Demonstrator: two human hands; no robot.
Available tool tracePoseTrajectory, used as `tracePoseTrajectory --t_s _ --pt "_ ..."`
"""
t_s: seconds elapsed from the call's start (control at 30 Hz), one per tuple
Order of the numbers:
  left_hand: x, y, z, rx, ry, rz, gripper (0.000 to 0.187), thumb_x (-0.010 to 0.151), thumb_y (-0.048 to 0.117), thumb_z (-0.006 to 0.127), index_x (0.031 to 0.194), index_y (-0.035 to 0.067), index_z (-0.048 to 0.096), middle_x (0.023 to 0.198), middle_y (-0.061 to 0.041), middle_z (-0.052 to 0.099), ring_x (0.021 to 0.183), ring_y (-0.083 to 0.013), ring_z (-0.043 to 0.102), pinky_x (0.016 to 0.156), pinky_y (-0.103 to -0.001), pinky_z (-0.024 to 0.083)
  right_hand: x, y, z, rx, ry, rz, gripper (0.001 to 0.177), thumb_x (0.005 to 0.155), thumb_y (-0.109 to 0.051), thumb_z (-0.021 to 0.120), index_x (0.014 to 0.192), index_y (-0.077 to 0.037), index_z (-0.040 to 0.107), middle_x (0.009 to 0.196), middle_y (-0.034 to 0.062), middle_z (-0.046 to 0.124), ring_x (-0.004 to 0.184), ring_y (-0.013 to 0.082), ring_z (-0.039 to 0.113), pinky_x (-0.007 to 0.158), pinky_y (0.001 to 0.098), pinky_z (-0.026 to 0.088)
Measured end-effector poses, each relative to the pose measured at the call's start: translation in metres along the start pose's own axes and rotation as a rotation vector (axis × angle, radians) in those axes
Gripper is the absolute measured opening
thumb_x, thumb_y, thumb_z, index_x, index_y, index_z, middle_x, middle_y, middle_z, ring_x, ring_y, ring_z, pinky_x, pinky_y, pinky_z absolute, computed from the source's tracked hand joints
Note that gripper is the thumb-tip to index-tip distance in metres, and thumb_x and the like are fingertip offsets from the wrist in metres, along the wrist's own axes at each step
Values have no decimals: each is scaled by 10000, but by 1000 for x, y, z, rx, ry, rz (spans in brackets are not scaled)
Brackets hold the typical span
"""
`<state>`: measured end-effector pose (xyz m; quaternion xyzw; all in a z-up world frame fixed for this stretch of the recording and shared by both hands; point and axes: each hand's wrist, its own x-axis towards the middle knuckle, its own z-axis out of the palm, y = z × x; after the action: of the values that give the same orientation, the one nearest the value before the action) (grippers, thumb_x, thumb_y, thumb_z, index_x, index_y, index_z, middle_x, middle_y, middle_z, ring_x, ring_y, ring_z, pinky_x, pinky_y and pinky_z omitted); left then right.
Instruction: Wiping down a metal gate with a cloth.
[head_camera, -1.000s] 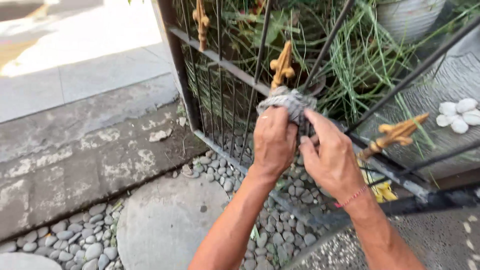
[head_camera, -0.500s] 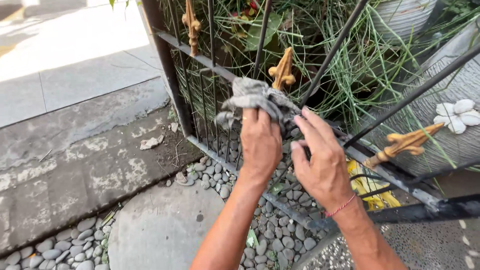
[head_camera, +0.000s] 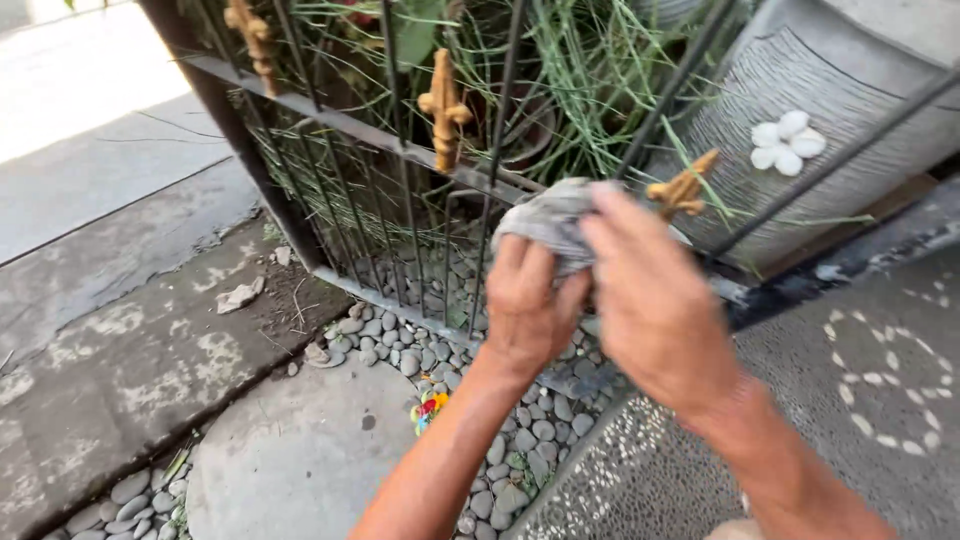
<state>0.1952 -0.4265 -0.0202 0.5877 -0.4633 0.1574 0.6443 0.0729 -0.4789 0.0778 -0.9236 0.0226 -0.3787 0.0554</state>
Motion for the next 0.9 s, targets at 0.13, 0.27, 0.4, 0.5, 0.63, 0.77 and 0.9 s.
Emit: tracePoseTrajectory --t_s 0.13,0.27,0.4,0.5,0.63,0.77,0.9 --pt "2 22 21 22 -107 62 508 835 77 757 1311 -33 616 1406 -270 549 1322 -450 539 1154 -491 439 -27 18 -34 -153 127 130 262 972 67 626 1226 37 682 1344 234 627 1247 358 637 1090 397 532" --pt "-27 7 48 237 -180 139 494 809 67 721 1275 -67 625 1451 -324 492 1370 -508 462 1194 -577 355 -42 30 -48 -129 109 214 221 935 65 663 1147 22 709 1167 183 689 1082 321 687 940 394 556" --pt "-42 15 49 307 -176 191 431 812 66 693 1225 -51 652 1346 -290 549 1245 -484 520 1061 -613 394 -52 40 -48 -49 54 294 210 959 51 658 1139 -27 732 1123 148 705 1007 285 713 871 360 574" --pt "-65 23 66 267 -376 185 314 827 98 710 1112 -27 662 1191 -255 594 1097 -454 568 937 -609 415 -53 43 -50 66 -51 324 198 919 68 628 1055 -29 735 1060 136 722 940 261 735 802 347 584" --pt "-64 45 76 66 -454 31 291 863 101 701 1130 -13 673 1117 -229 614 1039 -441 601 907 -571 454 -60 43 -63 40 -146 349 229 859 79 640 1046 -4 741 1053 159 727 920 291 729 768 363 578" --pt "-32 63 83 -46 -217 95 414 935 23 626 1340 -60 611 1347 -249 575 1273 -452 564 1118 -515 447 -61 34 -90 -35 51 351 261 930 87 591 1144 2 714 1151 158 715 1014 279 732 853 354 580" --pt "-50 54 100 123 -286 215 464 854 27 646 1302 -92 619 1433 -325 516 1347 -497 498 1164 -578 386 -69 43 -93 10 -9 385 210 914 52 643 1108 16 715 1094 158 725 947 261 738 800 343 583"
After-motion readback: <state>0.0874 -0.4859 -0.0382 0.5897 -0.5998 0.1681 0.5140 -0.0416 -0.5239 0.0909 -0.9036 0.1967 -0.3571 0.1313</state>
